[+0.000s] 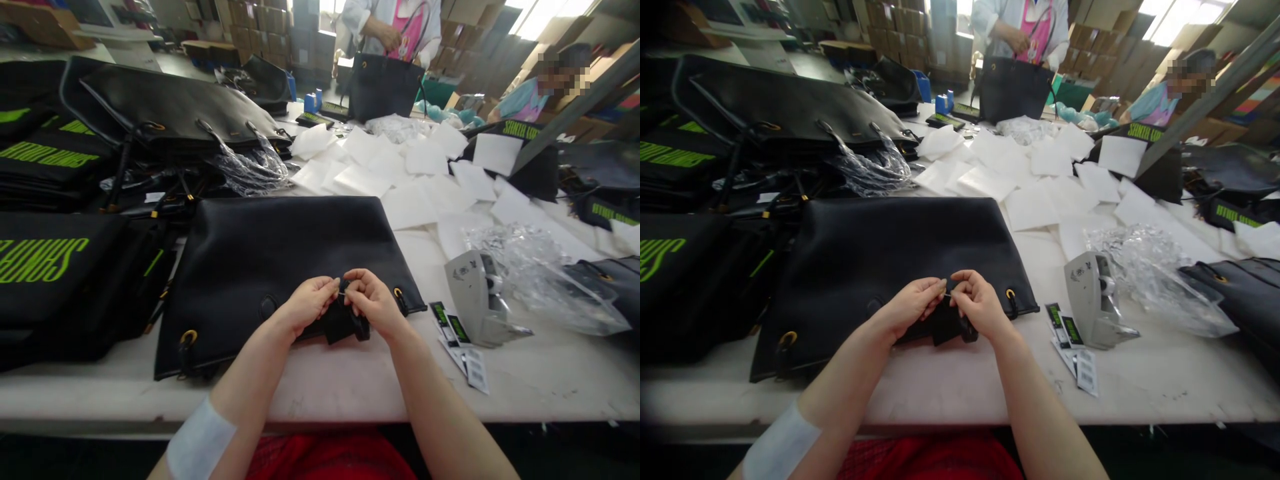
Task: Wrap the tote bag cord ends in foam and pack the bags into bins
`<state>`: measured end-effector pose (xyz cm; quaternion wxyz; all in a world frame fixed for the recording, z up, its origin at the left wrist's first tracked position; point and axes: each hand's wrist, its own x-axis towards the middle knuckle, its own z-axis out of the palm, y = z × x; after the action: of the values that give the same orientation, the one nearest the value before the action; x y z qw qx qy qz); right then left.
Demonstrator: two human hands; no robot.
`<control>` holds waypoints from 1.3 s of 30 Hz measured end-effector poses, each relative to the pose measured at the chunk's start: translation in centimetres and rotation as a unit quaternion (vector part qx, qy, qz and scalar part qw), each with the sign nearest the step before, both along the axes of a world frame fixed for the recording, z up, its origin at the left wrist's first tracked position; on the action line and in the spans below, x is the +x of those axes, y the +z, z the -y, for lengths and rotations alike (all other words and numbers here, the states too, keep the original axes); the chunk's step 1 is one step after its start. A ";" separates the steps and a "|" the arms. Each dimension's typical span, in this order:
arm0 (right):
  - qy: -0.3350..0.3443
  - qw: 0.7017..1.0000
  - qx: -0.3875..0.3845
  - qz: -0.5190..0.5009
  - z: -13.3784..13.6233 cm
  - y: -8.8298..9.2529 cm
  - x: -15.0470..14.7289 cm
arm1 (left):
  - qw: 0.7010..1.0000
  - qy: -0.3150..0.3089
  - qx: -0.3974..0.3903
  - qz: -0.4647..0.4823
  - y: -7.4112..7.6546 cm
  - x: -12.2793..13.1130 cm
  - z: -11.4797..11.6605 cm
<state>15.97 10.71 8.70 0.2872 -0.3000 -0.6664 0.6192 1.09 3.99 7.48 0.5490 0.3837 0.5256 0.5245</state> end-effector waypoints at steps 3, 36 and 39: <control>-0.005 1.000 -0.003 -0.010 0.1 0.2 -0.1 | 1.000 -0.017 0.000 0.006 -0.1 -0.1 0.0; -0.039 0.999 0.015 0.006 -0.1 -0.6 0.3 | 0.979 0.162 0.082 -0.094 -2.2 1.4 -0.1; -0.017 0.993 0.087 0.078 0.2 -0.8 0.1 | 0.974 0.183 0.089 -0.098 -2.6 1.6 -0.4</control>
<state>16.11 10.50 7.94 0.2700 -0.3329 -0.7330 0.5281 2.69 4.37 4.85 0.3536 0.3777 0.5892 0.6206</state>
